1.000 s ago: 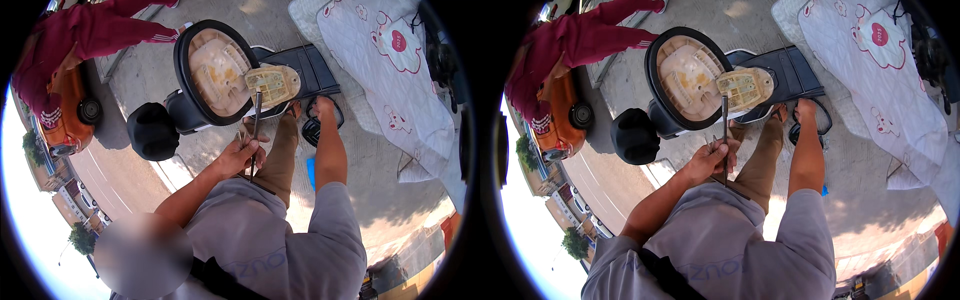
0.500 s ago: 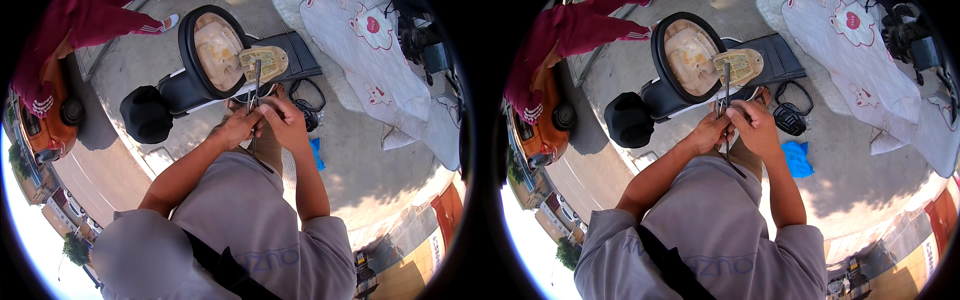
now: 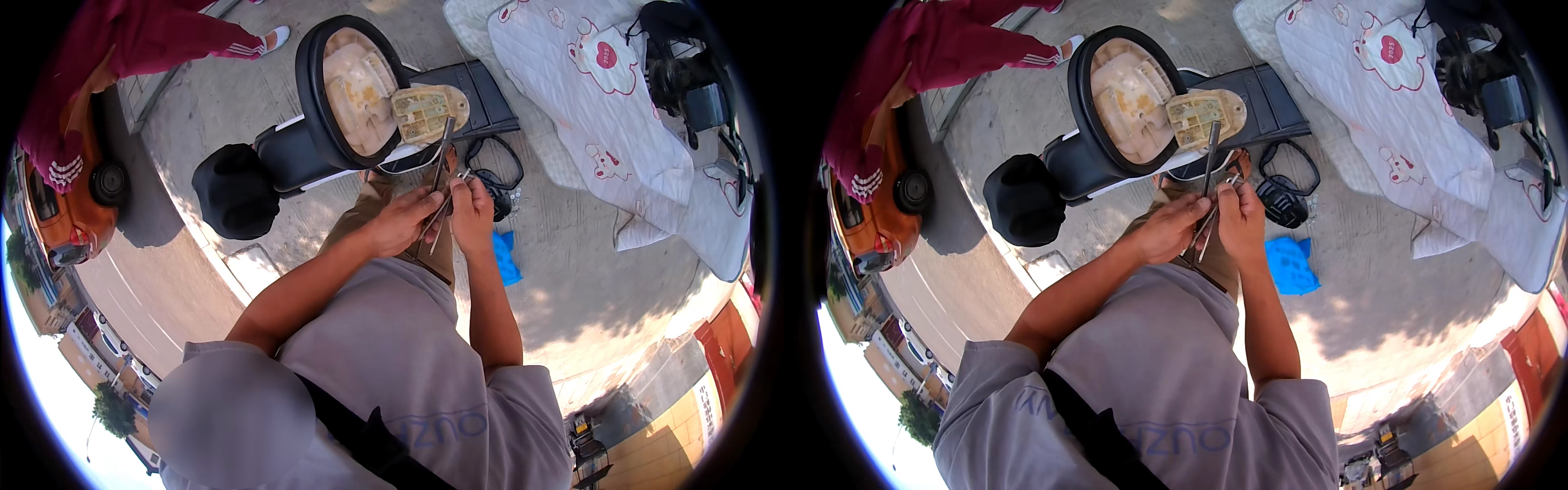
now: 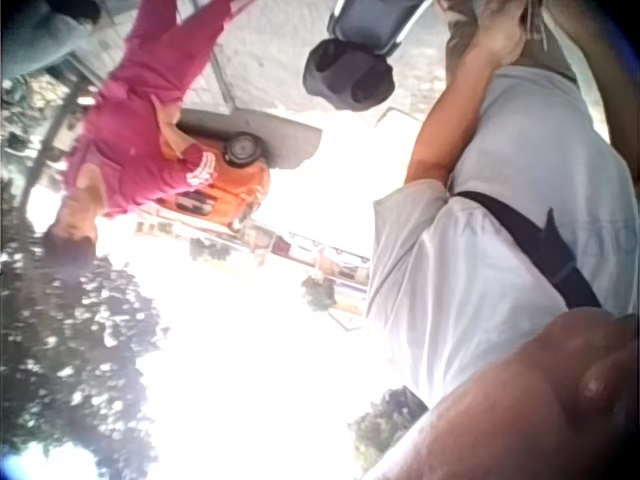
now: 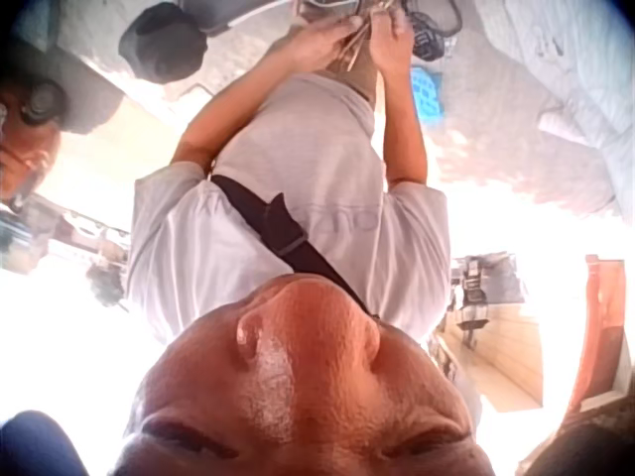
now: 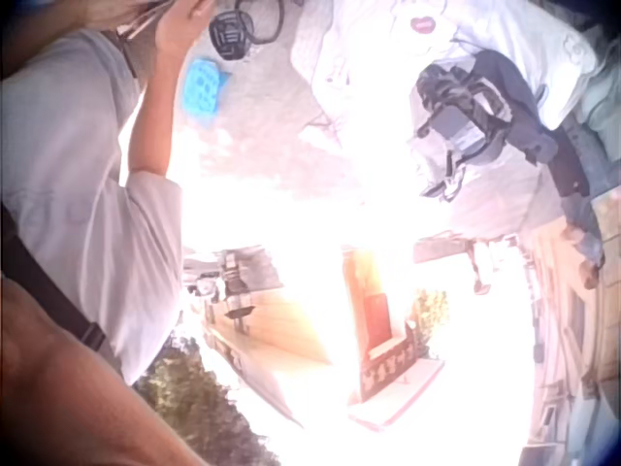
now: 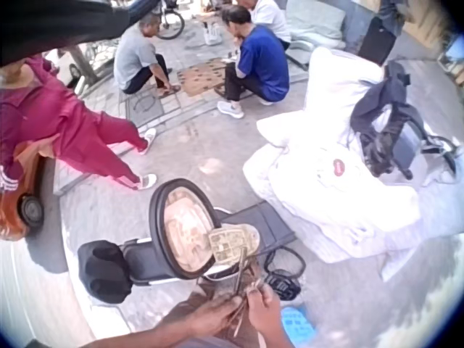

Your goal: The person removes a black plastic bicycle seat base from a blue bag and places it on the ground. They then pick up a metal seat post and a T-handle Allen wrench from the sidewalk. The person proceeds to insert the seat post into the base and uses the wrench to tighten the bolts, assembling the bicycle seat components.

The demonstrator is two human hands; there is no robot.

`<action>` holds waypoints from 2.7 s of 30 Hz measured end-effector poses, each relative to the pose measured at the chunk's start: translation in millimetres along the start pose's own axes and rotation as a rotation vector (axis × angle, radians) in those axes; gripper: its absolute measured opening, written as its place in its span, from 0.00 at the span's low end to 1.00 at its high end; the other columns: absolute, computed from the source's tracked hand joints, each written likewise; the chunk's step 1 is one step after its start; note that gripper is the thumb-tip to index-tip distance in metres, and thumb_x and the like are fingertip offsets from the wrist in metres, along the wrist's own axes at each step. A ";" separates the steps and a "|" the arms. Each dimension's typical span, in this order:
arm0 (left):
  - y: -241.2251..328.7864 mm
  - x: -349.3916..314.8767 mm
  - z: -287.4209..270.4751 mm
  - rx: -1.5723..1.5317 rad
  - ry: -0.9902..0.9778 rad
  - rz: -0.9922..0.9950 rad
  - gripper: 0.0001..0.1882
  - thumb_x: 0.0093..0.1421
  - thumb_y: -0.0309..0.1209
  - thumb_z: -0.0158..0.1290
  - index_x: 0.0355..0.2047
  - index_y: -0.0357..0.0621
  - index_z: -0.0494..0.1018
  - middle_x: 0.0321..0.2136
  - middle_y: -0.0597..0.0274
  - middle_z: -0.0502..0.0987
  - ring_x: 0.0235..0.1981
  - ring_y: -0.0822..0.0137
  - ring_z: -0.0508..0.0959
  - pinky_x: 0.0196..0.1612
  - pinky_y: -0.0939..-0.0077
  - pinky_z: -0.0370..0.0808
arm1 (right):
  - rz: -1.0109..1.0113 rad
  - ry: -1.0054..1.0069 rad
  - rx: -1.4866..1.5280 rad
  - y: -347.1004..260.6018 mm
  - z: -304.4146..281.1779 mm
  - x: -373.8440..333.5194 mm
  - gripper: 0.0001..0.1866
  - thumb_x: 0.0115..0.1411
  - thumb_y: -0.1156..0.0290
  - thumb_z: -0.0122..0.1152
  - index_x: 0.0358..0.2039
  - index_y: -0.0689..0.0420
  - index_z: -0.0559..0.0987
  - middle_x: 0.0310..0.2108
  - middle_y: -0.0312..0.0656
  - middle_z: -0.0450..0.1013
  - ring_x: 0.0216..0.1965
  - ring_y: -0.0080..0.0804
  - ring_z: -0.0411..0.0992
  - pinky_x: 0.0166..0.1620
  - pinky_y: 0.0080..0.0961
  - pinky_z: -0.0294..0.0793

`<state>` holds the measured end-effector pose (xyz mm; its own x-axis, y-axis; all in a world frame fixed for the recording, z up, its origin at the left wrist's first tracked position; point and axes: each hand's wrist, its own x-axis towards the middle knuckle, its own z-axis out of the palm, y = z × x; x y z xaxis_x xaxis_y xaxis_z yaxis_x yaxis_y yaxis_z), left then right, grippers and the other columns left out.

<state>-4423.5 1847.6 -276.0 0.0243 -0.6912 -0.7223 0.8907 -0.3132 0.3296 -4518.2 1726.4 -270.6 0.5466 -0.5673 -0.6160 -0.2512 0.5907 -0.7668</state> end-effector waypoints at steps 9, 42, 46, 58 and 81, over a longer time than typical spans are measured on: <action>-3.6 46.1 2.3 0.235 0.028 -0.127 0.18 0.78 0.41 0.43 0.52 0.41 0.74 0.43 0.60 0.80 0.44 0.71 0.81 0.48 0.67 0.84 | 0.028 0.146 -0.007 4.0 -45.0 34.1 0.13 0.68 0.64 0.68 0.38 0.63 0.83 0.24 0.32 0.76 0.23 0.16 0.70 0.27 0.16 0.68; -12.9 95.2 29.9 0.543 0.076 -0.176 0.16 0.77 0.37 0.44 0.44 0.34 0.71 0.33 0.55 0.79 0.25 0.65 0.83 0.28 0.70 0.83 | 0.260 -0.176 -0.308 12.1 -82.9 67.6 0.14 0.71 0.63 0.62 0.35 0.61 0.81 0.25 0.33 0.76 0.21 0.20 0.71 0.23 0.22 0.68; -10.0 105.9 31.3 0.510 0.031 -0.262 0.15 0.76 0.36 0.45 0.47 0.33 0.71 0.36 0.54 0.79 0.30 0.62 0.84 0.34 0.67 0.84 | 0.292 -0.153 -0.261 23.5 -102.0 77.8 0.14 0.71 0.63 0.61 0.33 0.60 0.81 0.24 0.34 0.76 0.18 0.19 0.68 0.22 0.22 0.66; -17.2 57.1 3.4 0.754 0.153 0.056 0.19 0.72 0.34 0.54 0.58 0.35 0.73 0.48 0.53 0.83 0.50 0.67 0.82 0.55 0.71 0.77 | -0.107 0.163 -0.870 61.6 -126.0 267.9 0.17 0.71 0.59 0.57 0.34 0.62 0.79 0.29 0.50 0.80 0.29 0.46 0.78 0.37 0.42 0.76; -84.7 54.7 -75.5 0.584 0.375 0.144 0.17 0.71 0.31 0.57 0.55 0.34 0.76 0.37 0.64 0.83 0.37 0.79 0.79 0.40 0.78 0.77 | 0.072 0.129 -1.341 71.7 -95.7 327.5 0.21 0.70 0.54 0.55 0.44 0.60 0.84 0.45 0.58 0.80 0.48 0.59 0.79 0.52 0.49 0.77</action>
<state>-4463.4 1885.5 -389.3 0.3718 -0.5138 -0.7732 0.4802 -0.6063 0.6339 -4433.6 1528.1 -544.6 0.4399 -0.6521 -0.6174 -0.8972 -0.3489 -0.2707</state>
